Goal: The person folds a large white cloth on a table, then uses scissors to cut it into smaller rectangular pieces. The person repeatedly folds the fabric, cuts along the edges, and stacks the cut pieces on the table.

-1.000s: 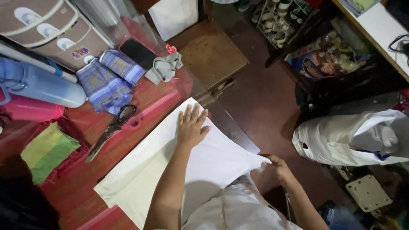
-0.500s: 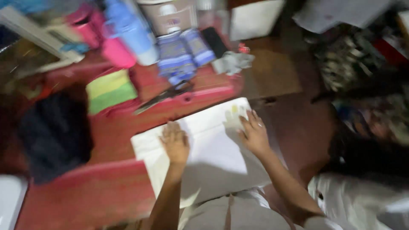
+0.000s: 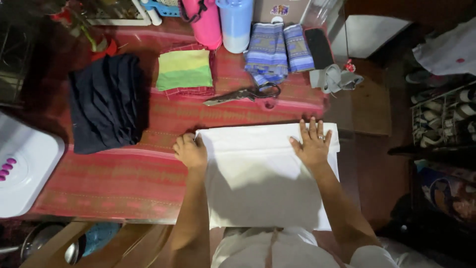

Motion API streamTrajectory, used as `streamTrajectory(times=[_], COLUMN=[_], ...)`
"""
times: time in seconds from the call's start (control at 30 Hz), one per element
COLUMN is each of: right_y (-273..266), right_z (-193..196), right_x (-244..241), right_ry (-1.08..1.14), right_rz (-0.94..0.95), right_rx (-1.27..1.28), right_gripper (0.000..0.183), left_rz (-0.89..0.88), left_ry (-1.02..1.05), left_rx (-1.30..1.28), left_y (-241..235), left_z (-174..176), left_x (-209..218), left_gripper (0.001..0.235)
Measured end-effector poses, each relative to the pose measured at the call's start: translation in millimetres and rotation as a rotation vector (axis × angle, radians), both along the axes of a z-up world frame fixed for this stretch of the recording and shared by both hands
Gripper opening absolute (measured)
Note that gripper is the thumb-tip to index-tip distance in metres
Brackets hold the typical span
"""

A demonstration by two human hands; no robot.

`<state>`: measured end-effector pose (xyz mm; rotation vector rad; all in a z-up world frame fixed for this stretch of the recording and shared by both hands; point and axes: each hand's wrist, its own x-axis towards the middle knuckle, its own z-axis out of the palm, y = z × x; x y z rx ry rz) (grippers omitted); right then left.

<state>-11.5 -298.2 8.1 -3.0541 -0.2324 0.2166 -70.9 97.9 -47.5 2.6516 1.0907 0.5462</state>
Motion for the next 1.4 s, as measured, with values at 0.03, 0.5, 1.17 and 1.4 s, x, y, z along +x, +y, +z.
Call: streamTrajectory(times=[0.03,0.5,1.17,1.4], right_y=[-1,32,104,71], right_z=[1,3,16,-43], right_x=[1,-5,-27,-7], right_ry=[-0.01,0.018,-0.495,-0.43], right_rz=[-0.008,-0.059,0.176,0.361], right_rx=[0.001,0.016,0.168,0.203], right_gripper=[0.082,0.076,0.041,0.066], left_rz=[-0.049,-0.138,-0.649,-0.564], left_ry=[-0.048,0.202,-0.434,-0.113], left_rx=[-0.038,-0.337,0.159,0.297], left_y=[-2,5,-79,-82], left_z=[5,23,15,17], left_x=[3,20,13,3], left_gripper=[0.022,0.037,0.005,0.07])
